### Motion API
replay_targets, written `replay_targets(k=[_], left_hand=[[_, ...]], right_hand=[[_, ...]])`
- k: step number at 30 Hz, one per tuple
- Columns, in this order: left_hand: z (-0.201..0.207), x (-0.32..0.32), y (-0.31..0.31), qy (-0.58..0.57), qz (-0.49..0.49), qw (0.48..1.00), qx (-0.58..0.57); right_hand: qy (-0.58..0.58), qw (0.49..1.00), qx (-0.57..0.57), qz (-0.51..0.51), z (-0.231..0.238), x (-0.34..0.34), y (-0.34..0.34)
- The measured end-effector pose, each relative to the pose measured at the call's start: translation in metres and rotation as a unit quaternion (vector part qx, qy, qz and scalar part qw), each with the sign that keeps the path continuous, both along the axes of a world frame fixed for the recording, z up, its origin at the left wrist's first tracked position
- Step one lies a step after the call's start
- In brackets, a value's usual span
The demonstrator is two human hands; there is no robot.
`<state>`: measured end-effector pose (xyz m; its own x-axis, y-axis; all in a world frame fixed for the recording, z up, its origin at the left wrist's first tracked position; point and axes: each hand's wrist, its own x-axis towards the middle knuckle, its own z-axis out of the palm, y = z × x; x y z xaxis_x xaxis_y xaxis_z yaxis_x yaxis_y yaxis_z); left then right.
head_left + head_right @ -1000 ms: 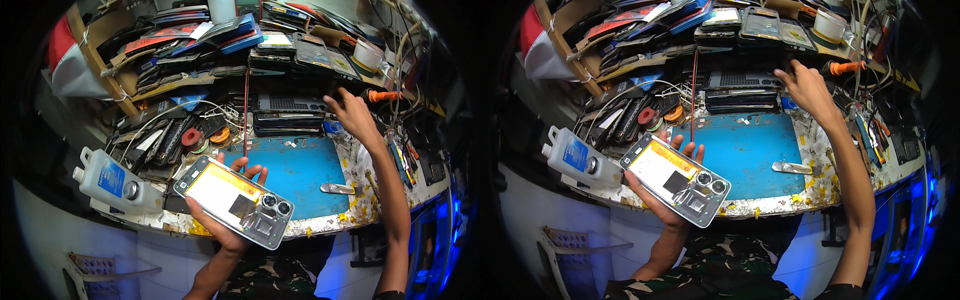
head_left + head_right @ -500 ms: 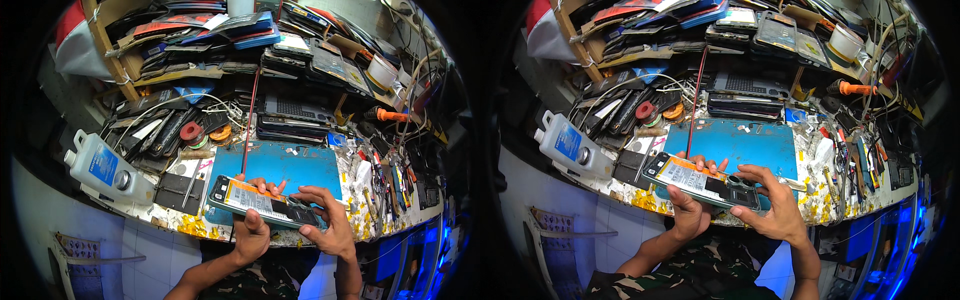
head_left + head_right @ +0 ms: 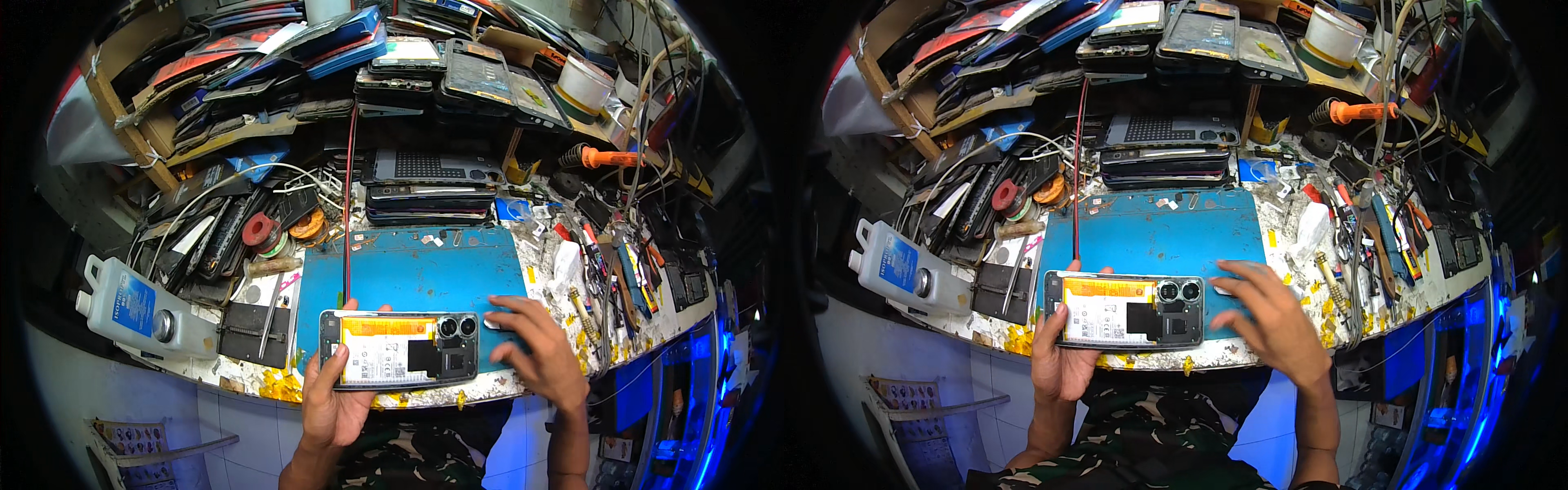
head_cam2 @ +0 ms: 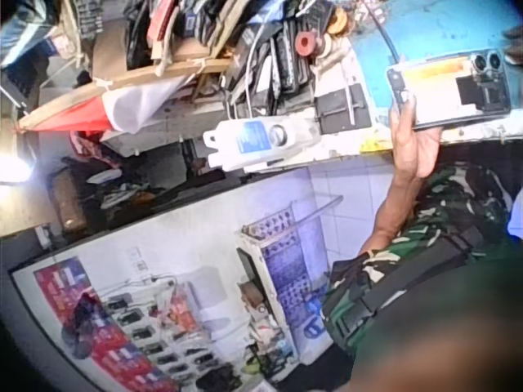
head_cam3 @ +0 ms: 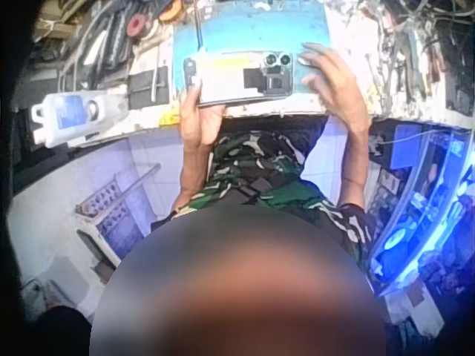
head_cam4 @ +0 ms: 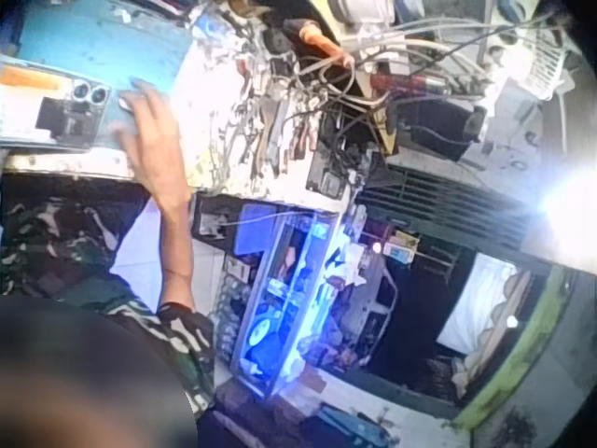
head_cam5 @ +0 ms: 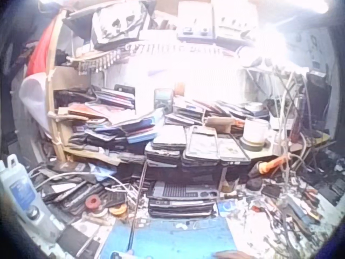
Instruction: The person removes the back cover of a smartphone using a prying tool and a plastic card. They separate the back cover from the frame, expose the internal components, and set the cover aside.
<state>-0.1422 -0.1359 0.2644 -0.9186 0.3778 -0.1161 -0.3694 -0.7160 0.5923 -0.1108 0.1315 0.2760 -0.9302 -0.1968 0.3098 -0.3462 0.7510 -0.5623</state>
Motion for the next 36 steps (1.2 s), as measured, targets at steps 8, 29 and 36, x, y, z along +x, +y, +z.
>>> replay_targets(k=[8, 29, 36], left_hand=[[-0.001, 0.000, 0.008, 0.030, 0.068, 0.997, 0.008], [-0.025, 0.008, -0.007, 0.401, 0.051, 0.887, -0.224], [-0.027, 0.008, -0.008, 0.408, 0.046, 0.888, -0.209]], right_hand=[[0.006, 0.977, 0.165, -0.136, 0.022, -0.011, 0.033], [-0.104, 0.984, 0.099, -0.105, 0.010, -0.132, 0.012], [-0.064, 0.985, 0.092, -0.133, 0.001, -0.126, 0.009]])
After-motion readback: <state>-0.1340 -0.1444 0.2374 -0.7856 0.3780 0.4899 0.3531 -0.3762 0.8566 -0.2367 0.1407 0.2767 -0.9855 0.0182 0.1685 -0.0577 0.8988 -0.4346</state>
